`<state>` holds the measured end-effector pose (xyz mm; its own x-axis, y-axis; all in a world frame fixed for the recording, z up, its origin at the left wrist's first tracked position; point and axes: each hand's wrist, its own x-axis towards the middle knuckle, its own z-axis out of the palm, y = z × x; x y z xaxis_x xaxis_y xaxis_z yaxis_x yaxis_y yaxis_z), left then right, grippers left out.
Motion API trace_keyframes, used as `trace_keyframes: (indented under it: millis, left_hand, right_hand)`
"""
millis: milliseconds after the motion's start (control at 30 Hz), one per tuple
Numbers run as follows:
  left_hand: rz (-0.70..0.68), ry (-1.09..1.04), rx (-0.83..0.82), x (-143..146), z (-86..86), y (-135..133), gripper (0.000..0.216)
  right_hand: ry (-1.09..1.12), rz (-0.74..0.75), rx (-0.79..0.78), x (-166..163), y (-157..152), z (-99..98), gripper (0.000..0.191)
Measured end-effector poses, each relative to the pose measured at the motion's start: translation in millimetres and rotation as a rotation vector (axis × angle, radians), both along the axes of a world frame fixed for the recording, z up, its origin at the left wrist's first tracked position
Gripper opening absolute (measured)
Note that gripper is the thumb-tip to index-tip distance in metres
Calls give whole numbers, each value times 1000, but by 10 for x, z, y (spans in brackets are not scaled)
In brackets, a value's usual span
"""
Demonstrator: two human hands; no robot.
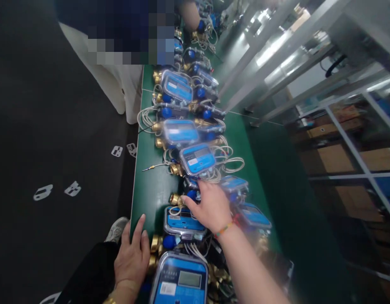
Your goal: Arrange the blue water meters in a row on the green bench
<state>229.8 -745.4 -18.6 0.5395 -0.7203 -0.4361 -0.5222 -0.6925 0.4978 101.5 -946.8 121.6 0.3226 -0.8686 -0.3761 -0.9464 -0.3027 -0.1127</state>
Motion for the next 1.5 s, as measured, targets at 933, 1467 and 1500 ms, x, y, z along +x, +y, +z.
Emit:
trace_keyframes:
  millis: [933, 1467, 1500]
  left_hand:
    - [-122, -222, -186, -132, -63, 92, 49]
    - [-114, -258, -236, -165, -42, 76, 54]
    - [-114, -264, -238, -166, -49, 81, 55]
  right_hand:
    - [-63, 53, -515, 159, -293, -51, 74]
    - [218, -5, -345, 313, -482, -318, 100]
    - [219, 2, -351, 313, -483, -320, 100]
